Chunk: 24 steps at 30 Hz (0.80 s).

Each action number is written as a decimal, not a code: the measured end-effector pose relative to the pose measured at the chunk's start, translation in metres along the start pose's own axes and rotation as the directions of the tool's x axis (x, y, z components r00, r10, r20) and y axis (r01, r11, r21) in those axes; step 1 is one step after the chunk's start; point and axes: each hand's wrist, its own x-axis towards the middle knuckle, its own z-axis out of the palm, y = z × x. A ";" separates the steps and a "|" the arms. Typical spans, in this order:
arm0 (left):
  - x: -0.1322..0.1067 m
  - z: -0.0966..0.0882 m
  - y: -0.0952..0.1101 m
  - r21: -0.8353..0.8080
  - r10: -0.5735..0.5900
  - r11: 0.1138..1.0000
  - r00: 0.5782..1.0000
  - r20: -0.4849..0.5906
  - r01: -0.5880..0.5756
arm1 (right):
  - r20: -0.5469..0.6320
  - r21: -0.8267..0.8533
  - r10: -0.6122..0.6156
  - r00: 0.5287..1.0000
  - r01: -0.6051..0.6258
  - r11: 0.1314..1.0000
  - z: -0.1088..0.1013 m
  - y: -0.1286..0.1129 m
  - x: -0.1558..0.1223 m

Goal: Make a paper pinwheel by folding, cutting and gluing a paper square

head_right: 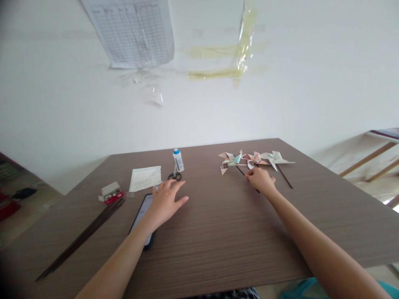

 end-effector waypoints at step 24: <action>-0.004 -0.003 0.008 -0.004 0.003 1.000 1.000 0.015 -0.003 | 0.032 -0.098 -0.043 0.999 0.046 0.994 0.000 0.010 -0.013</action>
